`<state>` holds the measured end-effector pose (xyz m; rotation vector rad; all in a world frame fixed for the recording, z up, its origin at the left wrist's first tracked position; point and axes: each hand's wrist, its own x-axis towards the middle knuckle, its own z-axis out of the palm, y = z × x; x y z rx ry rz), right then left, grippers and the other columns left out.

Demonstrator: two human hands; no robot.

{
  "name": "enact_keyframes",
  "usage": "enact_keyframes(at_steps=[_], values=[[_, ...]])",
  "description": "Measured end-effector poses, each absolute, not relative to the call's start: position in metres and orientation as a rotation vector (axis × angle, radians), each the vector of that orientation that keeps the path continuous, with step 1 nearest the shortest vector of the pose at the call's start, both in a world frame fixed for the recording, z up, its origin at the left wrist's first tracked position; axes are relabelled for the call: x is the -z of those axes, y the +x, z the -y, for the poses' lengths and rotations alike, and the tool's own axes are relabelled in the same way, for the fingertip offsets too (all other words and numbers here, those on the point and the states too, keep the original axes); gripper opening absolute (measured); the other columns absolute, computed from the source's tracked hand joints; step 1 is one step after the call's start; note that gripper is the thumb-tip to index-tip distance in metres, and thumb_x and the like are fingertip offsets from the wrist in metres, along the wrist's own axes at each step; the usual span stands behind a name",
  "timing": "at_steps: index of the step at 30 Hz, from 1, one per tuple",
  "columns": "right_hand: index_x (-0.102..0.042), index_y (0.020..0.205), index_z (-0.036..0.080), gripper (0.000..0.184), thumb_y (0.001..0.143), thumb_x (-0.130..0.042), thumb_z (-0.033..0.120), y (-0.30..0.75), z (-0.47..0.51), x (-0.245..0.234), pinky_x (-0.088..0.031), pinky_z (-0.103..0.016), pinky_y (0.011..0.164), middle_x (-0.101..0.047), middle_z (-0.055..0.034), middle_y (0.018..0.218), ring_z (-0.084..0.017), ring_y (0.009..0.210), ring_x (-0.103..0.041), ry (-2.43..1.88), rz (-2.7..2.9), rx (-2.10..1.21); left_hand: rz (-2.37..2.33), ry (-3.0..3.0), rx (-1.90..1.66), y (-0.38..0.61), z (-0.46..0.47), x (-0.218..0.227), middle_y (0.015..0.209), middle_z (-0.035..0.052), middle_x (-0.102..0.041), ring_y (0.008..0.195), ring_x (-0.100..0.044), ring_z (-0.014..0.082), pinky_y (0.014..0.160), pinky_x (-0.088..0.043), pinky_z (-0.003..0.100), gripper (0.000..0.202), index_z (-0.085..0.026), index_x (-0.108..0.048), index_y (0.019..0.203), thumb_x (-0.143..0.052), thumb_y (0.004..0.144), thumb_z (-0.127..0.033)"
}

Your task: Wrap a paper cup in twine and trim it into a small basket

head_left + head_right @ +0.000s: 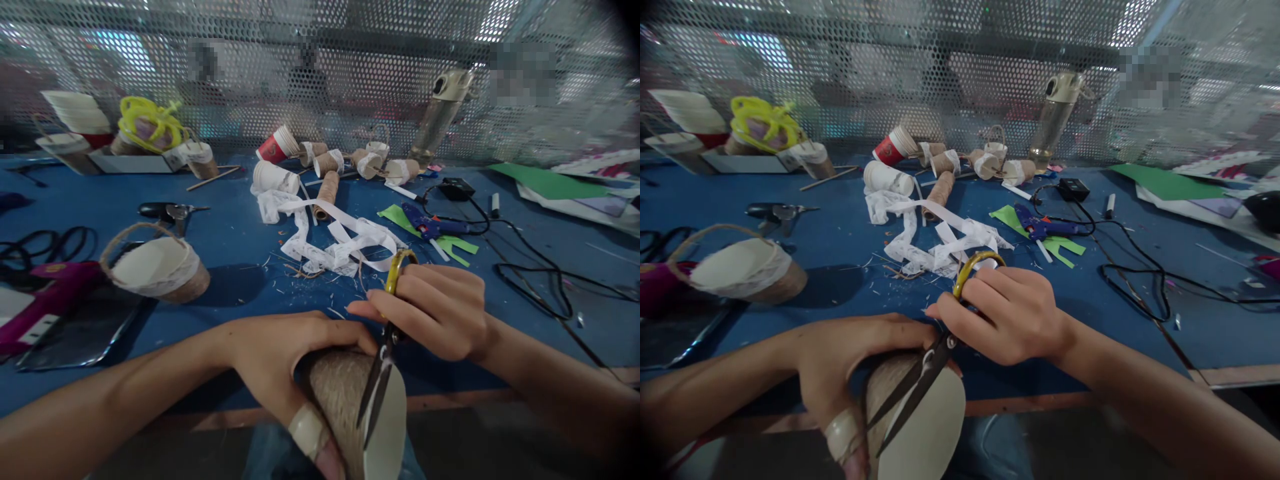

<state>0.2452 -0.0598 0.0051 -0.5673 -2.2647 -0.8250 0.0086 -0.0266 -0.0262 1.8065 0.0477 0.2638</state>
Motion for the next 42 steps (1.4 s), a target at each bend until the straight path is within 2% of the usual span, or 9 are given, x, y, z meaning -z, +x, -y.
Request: enact_keyframes(at_steps=[4, 10, 15, 21, 28, 37, 42], values=[[-0.064, 0.095, 0.017, 0.022, 0.087, -0.079, 0.032, 0.2455, 0.0588, -0.0043, -0.037, -0.028, 0.050, -0.055, 0.0046, 0.062, -0.012, 0.057, -0.049, -0.562, 2.251, 0.847, -0.048, 1.807, -0.272, 0.0086, 0.0266, 0.0258, 0.102, 0.0057, -0.076, 0.085, -0.073, 0.0222, 0.075, -0.055, 0.026, 0.075, -0.019, -0.065, 0.122, -0.091, 0.061, -0.054], [-0.064, 0.097, 0.017, 0.024, 0.084, -0.081, 0.028, 0.2453, 0.0574, -0.0039, -0.039, -0.029, 0.050, -0.058, 0.0033, 0.062, -0.014, 0.058, -0.051, -0.542, 2.269, 0.824, -0.062, 1.784, -0.240, 0.0099, 0.0271, 0.0240, 0.104, 0.0079, -0.078, 0.086, -0.073, 0.0246, 0.077, -0.056, 0.028, 0.087, -0.017, -0.066, 0.119, -0.091, 0.051, -0.064], [-0.063, 0.098, 0.017, 0.019, 0.088, -0.077, 0.027, 0.2434, 0.0567, -0.0041, -0.039, -0.029, 0.051, -0.058, 0.0047, 0.062, -0.012, 0.058, -0.052, -0.532, 2.292, 0.807, -0.093, 1.777, -0.185, 0.0099, 0.0258, 0.0207, 0.109, 0.0092, -0.078, 0.090, -0.074, 0.0257, 0.083, -0.057, 0.030, 0.090, -0.016, -0.066, 0.121, -0.093, 0.049, -0.062], [-0.062, 0.097, 0.018, 0.016, 0.091, -0.074, 0.027, 0.2429, 0.0568, -0.0029, -0.038, -0.028, 0.050, -0.056, 0.0062, 0.061, -0.011, 0.058, -0.052, -0.535, 2.290, 0.808, -0.078, 1.765, -0.180, 0.0101, 0.0231, 0.0253, 0.105, 0.0073, -0.078, 0.086, -0.073, 0.0237, 0.077, -0.057, 0.027, 0.085, -0.017, -0.067, 0.119, -0.094, 0.048, -0.057], [-0.062, 0.094, 0.017, 0.017, 0.090, -0.075, 0.025, 0.2417, 0.0558, -0.0033, -0.037, -0.029, 0.050, -0.056, 0.0053, 0.062, -0.012, 0.061, -0.054, -0.533, 2.289, 0.825, -0.125, 1.761, -0.161, 0.0098, 0.0239, 0.0216, 0.100, 0.0051, -0.077, 0.082, -0.071, 0.0220, 0.069, -0.056, 0.025, 0.084, -0.019, -0.067, 0.117, -0.093, 0.049, -0.061], [-0.061, 0.092, 0.018, 0.018, 0.090, -0.075, 0.028, 0.2431, 0.0554, -0.0018, -0.034, -0.029, 0.049, -0.056, 0.0066, 0.059, -0.011, 0.057, -0.050, -0.529, 2.306, 0.819, -0.138, 1.791, -0.141, 0.0098, 0.0228, 0.0226, 0.099, 0.0053, -0.076, 0.081, -0.070, 0.0222, 0.070, -0.056, 0.026, 0.087, -0.018, -0.068, 0.115, -0.093, 0.045, -0.063], [-0.062, 0.093, 0.017, 0.019, 0.088, -0.077, 0.028, 0.2442, 0.0560, -0.0029, -0.034, -0.028, 0.051, -0.056, 0.0056, 0.062, -0.011, 0.059, -0.052, -0.511, 2.299, 0.826, -0.096, 1.750, -0.127, 0.0097, 0.0209, 0.0228, 0.100, 0.0049, -0.076, 0.081, -0.070, 0.0216, 0.068, -0.055, 0.024, 0.085, -0.018, -0.068, 0.115, -0.092, 0.048, -0.063]])
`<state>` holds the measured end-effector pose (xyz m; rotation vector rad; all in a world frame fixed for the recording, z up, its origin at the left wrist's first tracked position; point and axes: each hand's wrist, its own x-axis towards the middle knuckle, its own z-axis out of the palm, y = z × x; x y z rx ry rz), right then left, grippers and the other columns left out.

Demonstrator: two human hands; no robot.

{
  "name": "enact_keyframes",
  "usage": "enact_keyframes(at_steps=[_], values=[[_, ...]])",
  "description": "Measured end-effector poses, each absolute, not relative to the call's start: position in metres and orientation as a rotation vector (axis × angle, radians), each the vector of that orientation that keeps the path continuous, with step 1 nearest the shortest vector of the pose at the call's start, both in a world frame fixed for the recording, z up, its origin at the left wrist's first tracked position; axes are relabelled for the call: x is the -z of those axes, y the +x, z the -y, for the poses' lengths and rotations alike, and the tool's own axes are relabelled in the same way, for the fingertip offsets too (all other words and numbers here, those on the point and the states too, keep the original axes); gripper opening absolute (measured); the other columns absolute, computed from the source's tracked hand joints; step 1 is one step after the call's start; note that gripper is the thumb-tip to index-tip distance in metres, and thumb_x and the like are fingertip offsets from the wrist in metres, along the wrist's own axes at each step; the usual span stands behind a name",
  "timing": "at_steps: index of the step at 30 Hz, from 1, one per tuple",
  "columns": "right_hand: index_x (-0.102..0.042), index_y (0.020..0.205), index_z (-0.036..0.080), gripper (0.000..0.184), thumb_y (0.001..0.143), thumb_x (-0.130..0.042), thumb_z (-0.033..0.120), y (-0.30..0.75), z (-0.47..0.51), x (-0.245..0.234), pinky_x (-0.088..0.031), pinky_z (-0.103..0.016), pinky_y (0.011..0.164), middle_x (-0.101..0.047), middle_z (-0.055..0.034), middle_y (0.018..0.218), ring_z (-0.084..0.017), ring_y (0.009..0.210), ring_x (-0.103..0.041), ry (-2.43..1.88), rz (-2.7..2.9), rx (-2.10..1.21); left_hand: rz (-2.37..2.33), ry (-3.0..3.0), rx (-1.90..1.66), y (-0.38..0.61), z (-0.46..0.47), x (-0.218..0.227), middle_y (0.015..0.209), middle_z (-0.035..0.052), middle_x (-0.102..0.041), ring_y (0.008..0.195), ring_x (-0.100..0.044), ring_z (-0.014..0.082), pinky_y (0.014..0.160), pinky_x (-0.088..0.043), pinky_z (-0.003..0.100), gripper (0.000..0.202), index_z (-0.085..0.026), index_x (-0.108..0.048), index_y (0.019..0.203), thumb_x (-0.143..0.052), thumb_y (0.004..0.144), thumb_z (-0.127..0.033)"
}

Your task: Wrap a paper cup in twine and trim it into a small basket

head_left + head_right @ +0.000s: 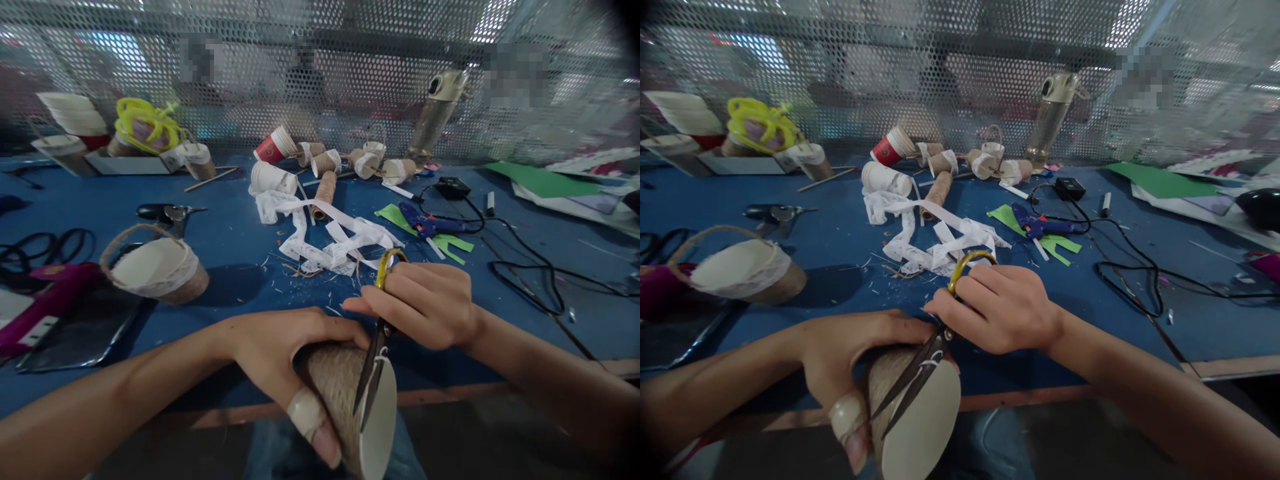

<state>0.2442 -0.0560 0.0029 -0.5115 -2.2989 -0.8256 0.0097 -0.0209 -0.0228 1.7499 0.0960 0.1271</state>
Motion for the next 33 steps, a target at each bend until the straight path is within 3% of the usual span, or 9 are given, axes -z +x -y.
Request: enact_keyframes(at_steps=[10, 16, 23, 33], values=[[-0.061, 0.090, 0.019, 0.018, 0.092, -0.073, 0.033, 0.236, 0.044, -0.009, -0.034, -0.028, 0.051, -0.055, 0.0061, 0.059, -0.011, 0.058, -0.050, -0.454, 2.284, 0.910, -0.125, 1.532, -0.105, 0.006, 0.018, 0.015, 0.086, 0.0024, -0.075, 0.069, -0.064, 0.0157, 0.057, -0.051, 0.018, 0.068, -0.017, -0.068, 0.101, -0.099, 0.047, -0.043], [-0.062, 0.093, 0.018, 0.018, 0.089, -0.076, 0.029, 0.234, 0.036, -0.009, -0.031, -0.029, 0.049, -0.055, 0.0060, 0.059, -0.012, 0.058, -0.052, -0.373, 2.295, 0.915, -0.093, 1.513, -0.102, 0.004, 0.016, 0.019, 0.088, 0.0020, -0.075, 0.070, -0.065, 0.0170, 0.059, -0.052, 0.020, 0.071, -0.017, -0.069, 0.105, -0.099, 0.046, -0.044], [-0.063, 0.092, 0.017, 0.023, 0.084, -0.082, 0.027, 0.234, 0.034, -0.012, -0.033, -0.029, 0.050, -0.057, 0.0058, 0.059, -0.012, 0.057, -0.053, -0.344, 2.252, 0.941, -0.071, 1.448, -0.116, 0.005, 0.014, 0.022, 0.089, -0.0003, -0.074, 0.070, -0.064, 0.0154, 0.059, -0.051, 0.018, 0.071, -0.018, -0.071, 0.103, -0.101, 0.040, -0.032], [-0.065, 0.094, 0.017, 0.015, 0.090, -0.076, 0.027, 0.238, 0.030, -0.006, -0.035, -0.028, 0.053, -0.058, 0.0036, 0.063, -0.012, 0.062, -0.054, -0.435, 2.274, 0.910, -0.285, 1.306, -0.048, -0.001, 0.015, 0.008, 0.091, 0.0017, -0.070, 0.080, -0.060, 0.0159, 0.071, -0.050, 0.020, 0.062, -0.015, -0.071, 0.105, -0.098, 0.051, -0.031]])
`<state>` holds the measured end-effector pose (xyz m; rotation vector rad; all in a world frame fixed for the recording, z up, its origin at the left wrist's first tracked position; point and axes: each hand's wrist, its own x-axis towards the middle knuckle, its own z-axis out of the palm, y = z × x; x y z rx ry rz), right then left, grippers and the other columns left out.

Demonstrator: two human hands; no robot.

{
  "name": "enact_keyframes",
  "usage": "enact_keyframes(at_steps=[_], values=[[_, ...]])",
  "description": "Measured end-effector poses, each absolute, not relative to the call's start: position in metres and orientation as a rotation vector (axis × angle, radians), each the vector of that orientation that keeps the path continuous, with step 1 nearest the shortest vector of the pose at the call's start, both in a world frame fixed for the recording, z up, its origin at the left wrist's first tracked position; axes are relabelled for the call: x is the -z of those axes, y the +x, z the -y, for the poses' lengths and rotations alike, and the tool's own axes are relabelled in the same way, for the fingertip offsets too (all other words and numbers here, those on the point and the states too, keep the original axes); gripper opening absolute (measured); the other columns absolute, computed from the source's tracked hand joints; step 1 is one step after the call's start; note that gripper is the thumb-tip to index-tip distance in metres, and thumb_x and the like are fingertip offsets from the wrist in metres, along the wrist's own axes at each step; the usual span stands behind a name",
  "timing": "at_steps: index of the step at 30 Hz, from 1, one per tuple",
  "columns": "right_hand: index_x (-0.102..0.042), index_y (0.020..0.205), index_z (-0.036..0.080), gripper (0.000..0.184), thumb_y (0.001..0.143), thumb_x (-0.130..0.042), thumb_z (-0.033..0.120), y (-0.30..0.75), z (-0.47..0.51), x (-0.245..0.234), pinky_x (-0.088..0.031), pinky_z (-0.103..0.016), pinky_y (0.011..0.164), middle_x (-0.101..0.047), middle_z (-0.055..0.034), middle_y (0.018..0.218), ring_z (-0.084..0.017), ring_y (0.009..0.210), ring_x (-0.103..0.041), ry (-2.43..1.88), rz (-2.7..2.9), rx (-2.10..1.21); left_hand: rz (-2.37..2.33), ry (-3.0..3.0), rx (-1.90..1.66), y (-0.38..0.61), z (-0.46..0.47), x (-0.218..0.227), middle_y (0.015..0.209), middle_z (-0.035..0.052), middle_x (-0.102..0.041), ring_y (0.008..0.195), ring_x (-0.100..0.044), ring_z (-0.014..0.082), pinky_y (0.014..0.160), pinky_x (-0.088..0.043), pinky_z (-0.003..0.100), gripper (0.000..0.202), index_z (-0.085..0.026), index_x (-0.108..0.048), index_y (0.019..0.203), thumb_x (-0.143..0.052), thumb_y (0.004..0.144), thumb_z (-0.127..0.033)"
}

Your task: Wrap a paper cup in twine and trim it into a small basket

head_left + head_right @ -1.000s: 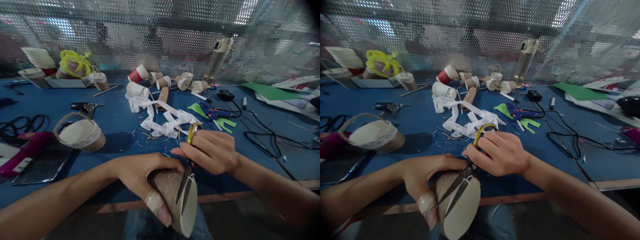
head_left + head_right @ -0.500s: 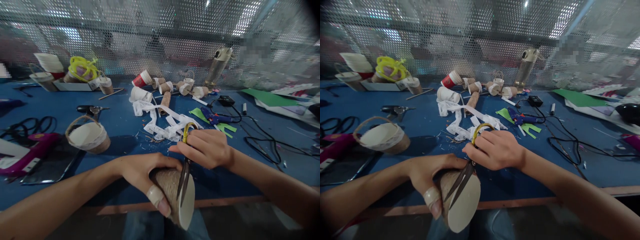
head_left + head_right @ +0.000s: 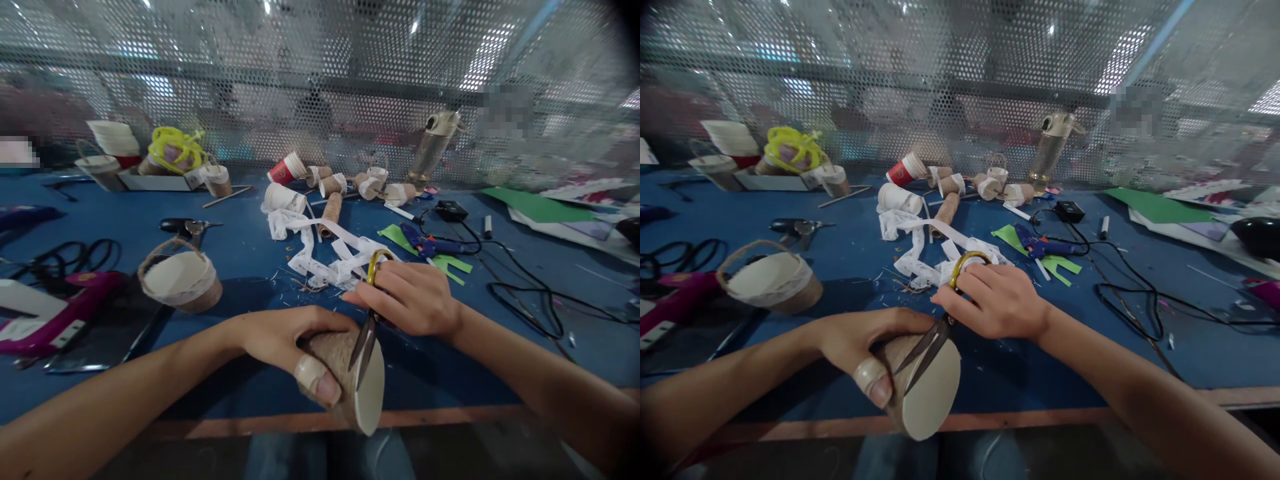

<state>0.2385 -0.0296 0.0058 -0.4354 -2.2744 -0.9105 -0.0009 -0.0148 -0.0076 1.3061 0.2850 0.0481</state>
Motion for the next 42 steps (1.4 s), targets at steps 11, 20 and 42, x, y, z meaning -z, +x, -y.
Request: enact_keyframes(at_steps=[11, 20, 42], values=[[-0.066, 0.089, 0.018, 0.014, 0.089, -0.076, 0.027, 0.242, 0.032, -0.012, -0.033, -0.028, 0.052, -0.059, 0.0065, 0.059, -0.009, 0.058, -0.053, -0.437, 2.273, 0.919, -0.315, 1.365, 0.023, 0.001, 0.014, 0.002, 0.099, 0.0056, -0.073, 0.087, -0.063, 0.0207, 0.081, -0.051, 0.026, 0.071, -0.014, -0.071, 0.115, -0.095, 0.055, -0.042], [-0.065, 0.087, 0.019, 0.019, 0.085, -0.080, 0.030, 0.238, 0.035, -0.017, -0.031, -0.029, 0.047, -0.058, 0.0072, 0.056, -0.010, 0.053, -0.052, -0.346, 2.209, 0.932, -0.268, 1.354, 0.090, 0.002, 0.017, 0.000, 0.101, 0.0081, -0.074, 0.085, -0.063, 0.0207, 0.080, -0.052, 0.025, 0.083, -0.011, -0.071, 0.122, -0.097, 0.051, -0.044], [-0.065, 0.091, 0.019, 0.017, 0.087, -0.078, 0.029, 0.235, 0.033, -0.009, -0.034, -0.028, 0.052, -0.053, 0.0045, 0.060, -0.012, 0.061, -0.050, -0.430, 2.192, 0.912, -0.244, 1.323, 0.023, 0.000, 0.017, 0.009, 0.103, 0.0084, -0.074, 0.088, -0.066, 0.0224, 0.084, -0.054, 0.031, 0.067, -0.013, -0.070, 0.117, -0.086, 0.065, -0.053]])
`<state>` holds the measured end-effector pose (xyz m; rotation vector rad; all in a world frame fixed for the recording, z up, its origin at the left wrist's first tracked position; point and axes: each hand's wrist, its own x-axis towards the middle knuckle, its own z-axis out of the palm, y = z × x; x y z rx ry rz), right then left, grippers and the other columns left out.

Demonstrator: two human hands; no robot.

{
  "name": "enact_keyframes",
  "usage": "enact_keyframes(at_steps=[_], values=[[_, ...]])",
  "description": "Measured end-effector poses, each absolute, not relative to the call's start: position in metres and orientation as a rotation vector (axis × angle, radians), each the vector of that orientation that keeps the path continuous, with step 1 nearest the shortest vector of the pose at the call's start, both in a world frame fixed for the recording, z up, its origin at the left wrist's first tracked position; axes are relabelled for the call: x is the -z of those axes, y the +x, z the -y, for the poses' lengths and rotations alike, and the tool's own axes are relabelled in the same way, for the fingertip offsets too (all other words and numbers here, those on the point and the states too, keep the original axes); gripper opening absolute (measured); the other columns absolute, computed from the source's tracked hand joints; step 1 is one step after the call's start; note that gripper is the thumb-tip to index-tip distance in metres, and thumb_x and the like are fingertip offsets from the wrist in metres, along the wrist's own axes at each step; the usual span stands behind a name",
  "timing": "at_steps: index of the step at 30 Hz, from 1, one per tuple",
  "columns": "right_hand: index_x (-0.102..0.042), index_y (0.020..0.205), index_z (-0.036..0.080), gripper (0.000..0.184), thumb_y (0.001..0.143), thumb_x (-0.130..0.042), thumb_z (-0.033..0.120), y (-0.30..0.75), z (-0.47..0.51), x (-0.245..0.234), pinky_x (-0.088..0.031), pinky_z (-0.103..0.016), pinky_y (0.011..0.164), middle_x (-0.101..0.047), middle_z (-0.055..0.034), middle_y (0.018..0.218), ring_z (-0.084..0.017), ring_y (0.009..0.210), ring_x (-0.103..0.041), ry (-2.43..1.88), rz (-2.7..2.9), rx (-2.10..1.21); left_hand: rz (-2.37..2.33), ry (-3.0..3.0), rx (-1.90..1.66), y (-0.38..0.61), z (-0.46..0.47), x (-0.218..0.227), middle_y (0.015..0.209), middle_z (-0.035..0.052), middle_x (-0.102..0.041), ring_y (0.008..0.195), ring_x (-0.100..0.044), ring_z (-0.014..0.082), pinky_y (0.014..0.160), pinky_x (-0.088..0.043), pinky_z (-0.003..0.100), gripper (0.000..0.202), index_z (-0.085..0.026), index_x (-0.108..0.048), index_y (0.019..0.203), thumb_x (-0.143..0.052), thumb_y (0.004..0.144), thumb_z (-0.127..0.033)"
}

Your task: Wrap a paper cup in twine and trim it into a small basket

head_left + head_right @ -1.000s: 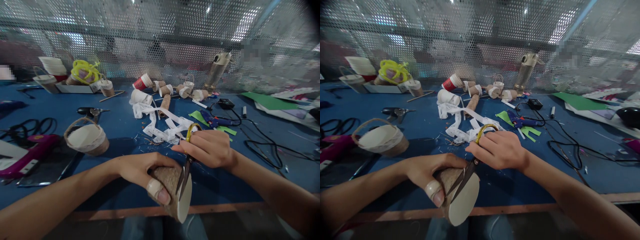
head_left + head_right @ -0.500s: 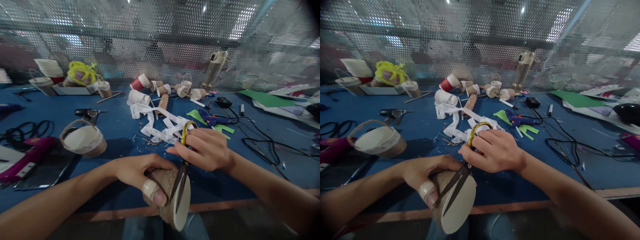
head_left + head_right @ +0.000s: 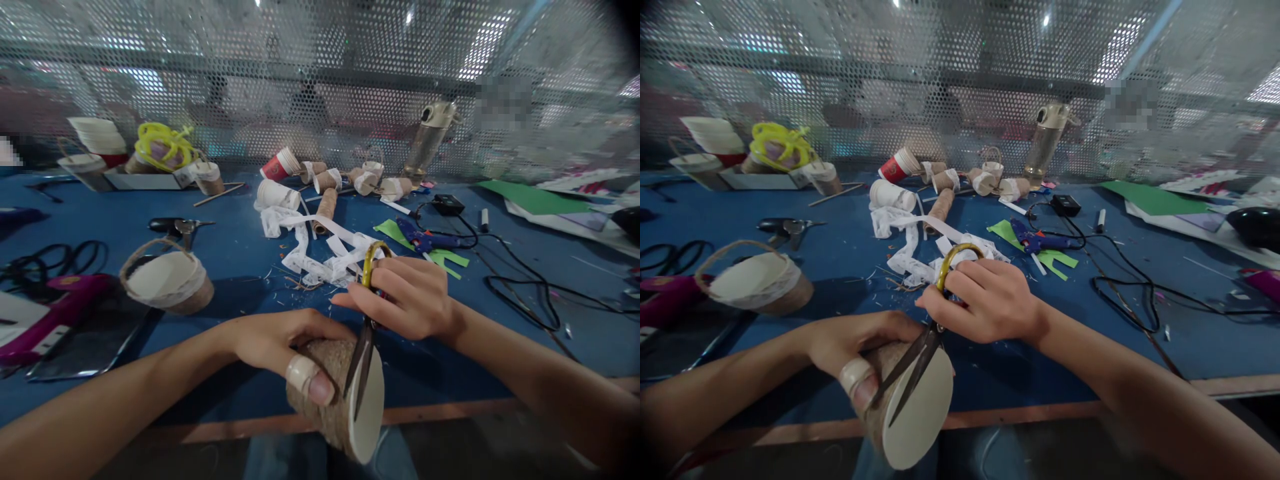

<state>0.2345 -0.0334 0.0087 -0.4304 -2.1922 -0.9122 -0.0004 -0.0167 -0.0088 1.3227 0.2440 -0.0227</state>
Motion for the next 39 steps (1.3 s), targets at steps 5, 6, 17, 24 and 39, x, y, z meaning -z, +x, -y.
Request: enact_keyframes(at_steps=[5, 6, 17, 24, 39], values=[[-0.066, 0.090, 0.021, 0.015, 0.088, -0.077, 0.031, 0.232, 0.035, -0.010, -0.034, -0.028, 0.052, -0.053, 0.0051, 0.060, -0.012, 0.059, -0.048, -0.477, 2.187, 0.961, -0.240, 1.312, -0.007, -0.001, 0.018, 0.012, 0.100, 0.0076, -0.074, 0.087, -0.065, 0.0222, 0.083, -0.053, 0.030, 0.067, -0.014, -0.070, 0.113, -0.084, 0.066, -0.060], [-0.066, 0.090, 0.021, 0.015, 0.089, -0.077, 0.032, 0.232, 0.035, -0.011, -0.034, -0.028, 0.052, -0.053, 0.0052, 0.060, -0.011, 0.059, -0.048, -0.490, 2.187, 0.968, -0.241, 1.307, -0.016, -0.001, 0.018, 0.012, 0.097, 0.0069, -0.073, 0.086, -0.065, 0.0213, 0.081, -0.053, 0.028, 0.066, -0.014, -0.071, 0.111, -0.084, 0.066, -0.060], [-0.064, 0.085, 0.022, 0.023, 0.085, -0.080, 0.038, 0.237, 0.033, -0.009, -0.033, -0.027, 0.053, -0.052, 0.0080, 0.058, -0.009, 0.056, -0.045, -0.460, 2.182, 0.941, -0.245, 1.335, 0.029, 0.000, 0.016, 0.009, 0.097, 0.0059, -0.073, 0.084, -0.064, 0.0201, 0.079, -0.053, 0.026, 0.066, -0.013, -0.073, 0.113, -0.086, 0.066, -0.057], [-0.064, 0.090, 0.023, 0.021, 0.088, -0.077, 0.039, 0.236, 0.033, -0.008, -0.032, -0.028, 0.052, -0.053, 0.0068, 0.060, -0.010, 0.058, -0.050, -0.430, 2.226, 0.929, -0.257, 1.300, 0.066, 0.000, 0.018, 0.011, 0.095, 0.0062, -0.073, 0.082, -0.064, 0.0191, 0.077, -0.053, 0.026, 0.069, -0.013, -0.073, 0.112, -0.088, 0.061, -0.058], [-0.068, 0.090, 0.020, 0.015, 0.088, -0.077, 0.032, 0.247, 0.026, -0.010, -0.033, -0.028, 0.054, -0.054, 0.0045, 0.061, -0.012, 0.064, -0.050, -0.495, 2.237, 1.003, -0.246, 1.333, -0.069, -0.002, 0.013, 0.005, 0.104, 0.0045, -0.068, 0.090, -0.062, 0.0186, 0.076, -0.052, 0.024, 0.072, -0.017, -0.064, 0.117, -0.094, 0.058, -0.045]])
